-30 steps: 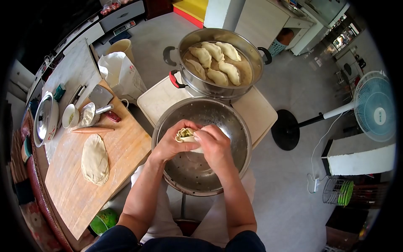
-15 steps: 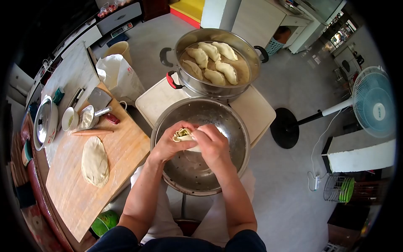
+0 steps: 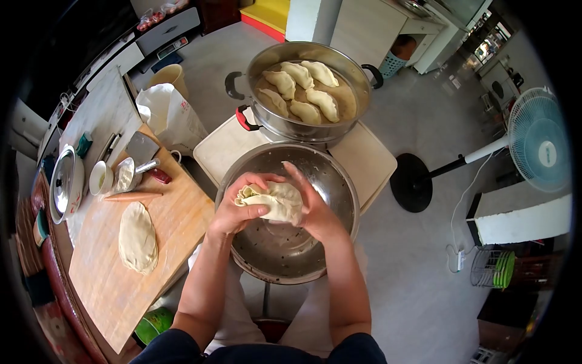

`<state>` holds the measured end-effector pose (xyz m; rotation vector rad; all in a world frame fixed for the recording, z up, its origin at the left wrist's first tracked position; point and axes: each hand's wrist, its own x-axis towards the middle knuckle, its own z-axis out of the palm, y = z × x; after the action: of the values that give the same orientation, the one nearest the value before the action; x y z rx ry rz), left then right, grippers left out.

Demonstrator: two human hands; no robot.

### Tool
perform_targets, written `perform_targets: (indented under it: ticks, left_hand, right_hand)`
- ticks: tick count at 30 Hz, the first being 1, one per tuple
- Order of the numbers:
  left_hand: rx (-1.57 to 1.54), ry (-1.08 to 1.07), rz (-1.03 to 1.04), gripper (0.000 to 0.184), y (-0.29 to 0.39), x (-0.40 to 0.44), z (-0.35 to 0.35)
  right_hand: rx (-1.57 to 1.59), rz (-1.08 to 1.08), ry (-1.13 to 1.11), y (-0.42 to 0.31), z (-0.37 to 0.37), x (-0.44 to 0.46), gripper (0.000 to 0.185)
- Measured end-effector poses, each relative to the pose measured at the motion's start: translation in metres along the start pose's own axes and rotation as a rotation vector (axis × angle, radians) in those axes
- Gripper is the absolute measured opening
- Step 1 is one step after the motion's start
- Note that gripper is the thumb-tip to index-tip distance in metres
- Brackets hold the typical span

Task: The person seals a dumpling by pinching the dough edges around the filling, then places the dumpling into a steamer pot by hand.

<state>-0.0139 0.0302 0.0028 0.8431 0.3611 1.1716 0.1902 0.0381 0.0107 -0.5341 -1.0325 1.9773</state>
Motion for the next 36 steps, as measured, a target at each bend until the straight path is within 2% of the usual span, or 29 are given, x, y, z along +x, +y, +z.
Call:
perform_targets:
  ticks: [1, 4, 8, 9, 12, 13, 16, 19, 22, 23, 26, 32, 35, 36]
  left_hand:
    - [0.014, -0.004, -0.006, 0.038, -0.001, 0.001, 0.000]
    - [0.200, -0.014, -0.032, 0.039, 0.001, 0.001, 0.000]
    - [0.612, -0.023, -0.061, 0.040, 0.014, 0.002, 0.007]
    - [0.677, -0.061, 0.048, 0.040, 0.016, 0.007, 0.012]
    - [0.915, -0.088, 0.119, 0.043, 0.025, 0.011, 0.020]
    - [1.113, -0.100, 0.109, 0.052, 0.030, 0.010, 0.020]
    - [0.926, -0.106, 0.107, 0.061, 0.039, 0.008, 0.026]
    - [0.702, 0.068, -0.001, 0.063, 0.053, -0.002, 0.031]
    - [0.508, 0.048, 0.005, 0.053, 0.051, -0.009, 0.005]
    - [0.465, 0.065, 0.059, 0.038, 0.046, -0.010, 0.000]
    - [0.532, 0.124, 0.076, 0.026, 0.041, -0.013, -0.002]
    - [0.544, 0.092, 0.118, 0.017, 0.033, -0.008, 0.007]
    - [0.352, 0.050, 0.212, 0.022, 0.019, -0.007, -0.019]
    - [0.307, 0.069, 0.174, 0.025, 0.019, -0.008, -0.018]
  right_hand:
    - [0.093, 0.073, 0.002, 0.001, 0.004, 0.002, 0.130]
    - [0.175, 0.071, -0.007, 0.008, 0.007, 0.004, 0.128]
    - [0.236, 0.079, 0.036, 0.021, 0.003, 0.005, 0.117]
    - [0.246, 0.101, 0.056, 0.025, -0.001, 0.004, 0.114]
    - [0.269, 0.131, 0.082, 0.030, -0.009, 0.004, 0.104]
    - [0.274, 0.117, 0.071, 0.029, -0.008, 0.004, 0.101]
    - [0.344, 0.056, 0.045, 0.024, 0.001, 0.006, 0.095]
    - [0.405, 0.049, 0.029, 0.021, -0.003, 0.001, 0.095]
    - [0.419, 0.049, 0.008, 0.016, -0.009, -0.001, 0.097]
    - [0.410, 0.047, 0.010, 0.012, -0.008, -0.001, 0.097]
    - [0.388, 0.031, 0.021, 0.006, -0.005, -0.001, 0.098]
    - [0.353, 0.013, 0.039, 0.005, -0.005, -0.002, 0.098]
    - [0.386, -0.020, 0.034, 0.004, -0.004, -0.002, 0.098]
    - [0.399, -0.033, 0.032, 0.004, -0.004, -0.002, 0.098]
